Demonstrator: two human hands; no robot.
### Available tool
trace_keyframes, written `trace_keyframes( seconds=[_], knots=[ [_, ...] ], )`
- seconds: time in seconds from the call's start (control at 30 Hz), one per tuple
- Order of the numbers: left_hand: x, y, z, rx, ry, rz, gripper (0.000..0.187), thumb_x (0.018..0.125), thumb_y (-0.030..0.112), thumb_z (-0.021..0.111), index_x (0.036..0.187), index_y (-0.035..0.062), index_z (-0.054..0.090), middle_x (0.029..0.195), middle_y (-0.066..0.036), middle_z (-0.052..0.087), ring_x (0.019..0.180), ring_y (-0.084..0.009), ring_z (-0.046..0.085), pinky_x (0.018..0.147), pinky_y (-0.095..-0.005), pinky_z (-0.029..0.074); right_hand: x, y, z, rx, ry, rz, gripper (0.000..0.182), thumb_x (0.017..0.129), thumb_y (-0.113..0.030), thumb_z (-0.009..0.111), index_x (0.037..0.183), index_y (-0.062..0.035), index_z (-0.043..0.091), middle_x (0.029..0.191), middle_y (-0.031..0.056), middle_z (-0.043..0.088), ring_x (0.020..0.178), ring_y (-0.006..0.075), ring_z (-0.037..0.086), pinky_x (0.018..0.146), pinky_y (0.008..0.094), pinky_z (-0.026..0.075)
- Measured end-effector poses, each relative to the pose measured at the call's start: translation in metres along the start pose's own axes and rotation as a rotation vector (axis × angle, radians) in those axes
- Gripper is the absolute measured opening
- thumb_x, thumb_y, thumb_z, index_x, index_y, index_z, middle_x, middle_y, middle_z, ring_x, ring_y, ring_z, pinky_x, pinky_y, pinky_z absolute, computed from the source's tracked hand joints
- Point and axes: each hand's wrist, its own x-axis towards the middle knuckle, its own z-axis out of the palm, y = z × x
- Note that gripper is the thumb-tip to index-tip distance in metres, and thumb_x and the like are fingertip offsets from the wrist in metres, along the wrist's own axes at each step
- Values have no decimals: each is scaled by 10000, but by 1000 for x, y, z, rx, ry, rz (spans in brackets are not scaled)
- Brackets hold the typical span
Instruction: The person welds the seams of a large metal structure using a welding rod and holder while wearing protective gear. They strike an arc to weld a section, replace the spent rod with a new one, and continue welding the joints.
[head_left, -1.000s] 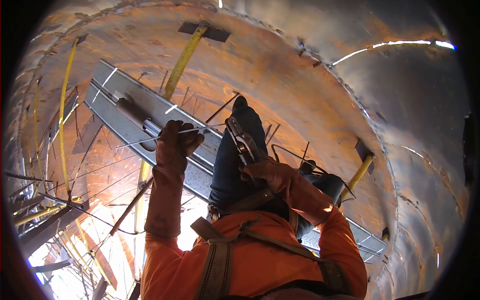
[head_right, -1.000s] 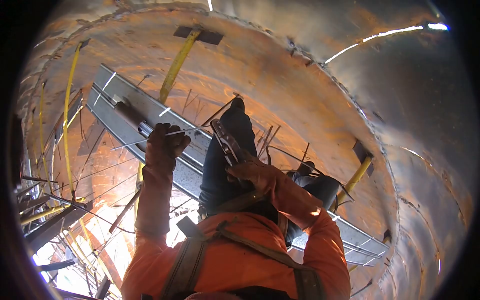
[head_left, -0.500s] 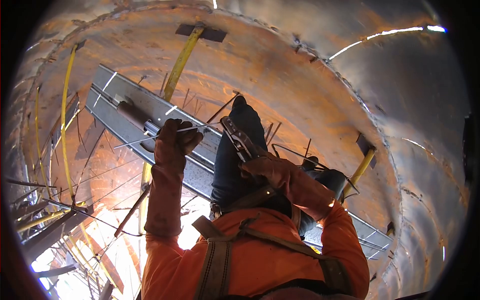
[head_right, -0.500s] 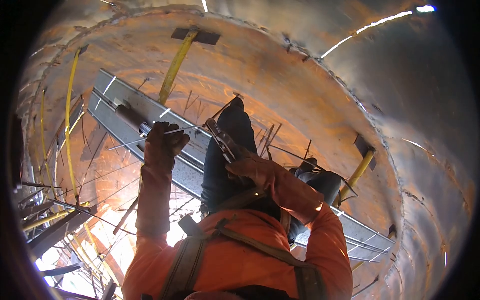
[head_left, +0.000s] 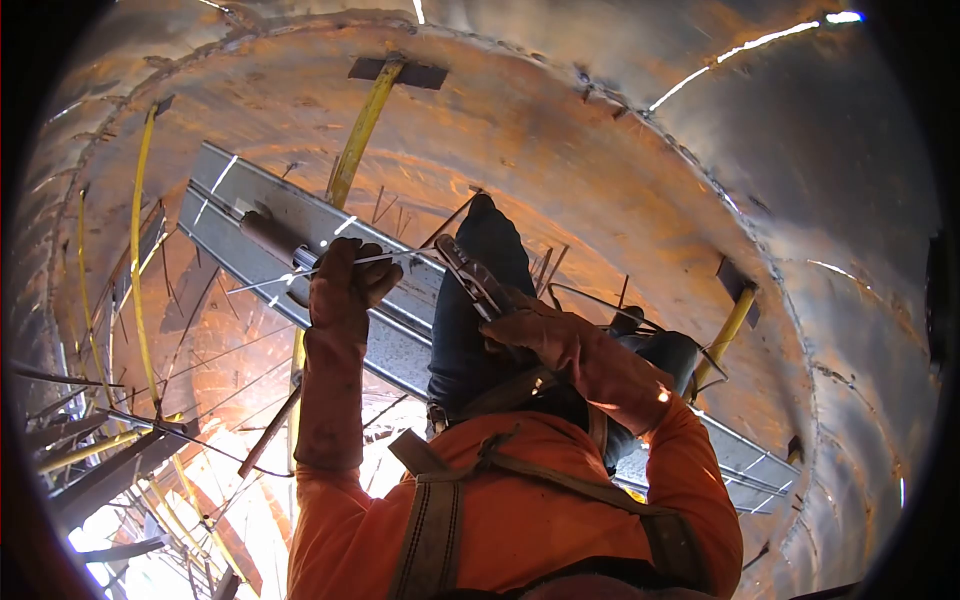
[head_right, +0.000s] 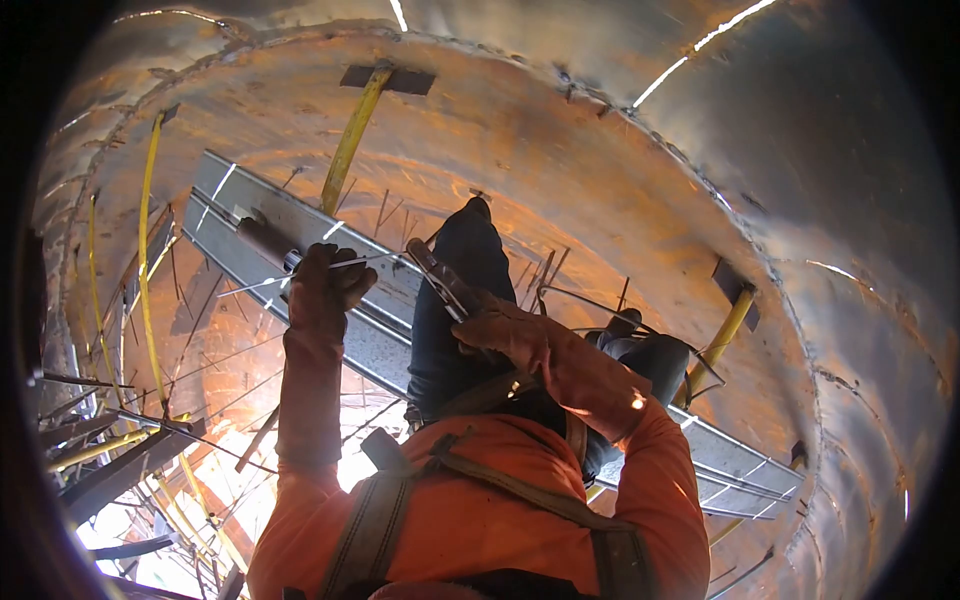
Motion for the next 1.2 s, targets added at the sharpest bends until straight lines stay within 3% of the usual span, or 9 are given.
trace_keyframes(
  seconds=[0.47, 0.7, 0.77, 0.9, 0.93, 1.0, 1.13, 1.17, 1.2],
  knots=[
    [-5, 1, 32, -87, -170, 91, 267, 1034, 356, 613, 1003, 93, 580, 827, -53, 585, 719, -194, 607, 682, -354, 566, -22, -17, 2, 50, 89, -110, 851, 823, -291, 837, 1536, -38, 447, 1067, 56, 637, 902, 131, 641, 800, 312, 513],
    [-34, -1, 135, -147, -353, 123, 364, 1067, 388, 569, 1167, 38, 563, 866, -103, 609, 811, -244, 635, 831, -412, 600, -43, 3, -66, 305, -159, -411, 613, 826, -133, 766, 1393, 6, 580, 1377, 150, 628, 1285, 194, 543, 1001, 353, 450],
    [-38, -9, 164, -116, -617, 72, 381, 1078, 358, 553, 1234, 11, 551, 930, -140, 654, 853, -284, 660, 871, -467, 612, -44, 3, -83, -149, -216, -725, 404, 894, -108, 703, 1288, -43, 646, 1032, 47, 690, 983, 127, 657, 820, 249, 518],
    [-51, -41, 216, -43, -705, -71, 359, 1085, 331, 534, 1215, -4, 552, 889, -122, 624, 813, -293, 637, 856, -476, 613, -83, 45, -110, 379, 11, -558, 478, 954, -217, 733, 1335, 27, 577, 1031, 94, 678, 887, 136, 674, 763, 263, 548],
    [-59, -52, 225, -38, -746, -16, 383, 1067, 337, 570, 1251, 1, 552, 965, -146, 662, 882, -346, 684, 871, -518, 629, -80, 42, -118, 678, -608, -848, 522, 978, -258, 715, 1339, 69, 527, 1043, 152, 672, 869, 181, 684, 748, 307, 579],
    [-68, -68, 236, -10, -801, 22, 416, 1050, 343, 606, 1287, 6, 551, 1041, -170, 700, 951, -398, 732, 886, -560, 644, -85, 57, -140, 848, -429, -727, 537, 981, -255, 704, 1337, 89, 495, 1035, 194, 664, 880, 239, 691, 737, 331, 587],
    [-86, -82, 253, 135, -925, 312, 390, 1044, 317, 581, 1288, 13, 566, 1149, -163, 644, 1138, -345, 651, 968, -569, 594, -102, -11, -150, 531, -967, -1178, 366, 1068, -147, 582, 1374, 47, 532, 1046, 116, 636, 751, 106, 580, 611, 268, 480],
    [-86, -79, 259, 147, -937, 301, 390, 1044, 317, 581, 1288, 13, 566, 1149, -163, 644, 1138, -345, 651, 968, -569, 594, -179, -12, -144, 728, -276, -672, 277, 1060, -80, 563, 1302, 54, 578, 1029, 107, 607, 710, 83, 511, 580, 240, 420],
    [-80, -75, 267, 22, -1049, 196, 388, 1055, 341, 560, 1289, 31, 573, 1154, -161, 643, 1126, -344, 656, 974, -582, 584, -187, -8, -161, 617, -250, -730, 253, 1049, -34, 562, 1268, 85, 601, 1057, 130, 633, 750, 98, 544, 593, 237, 426]
  ],
)
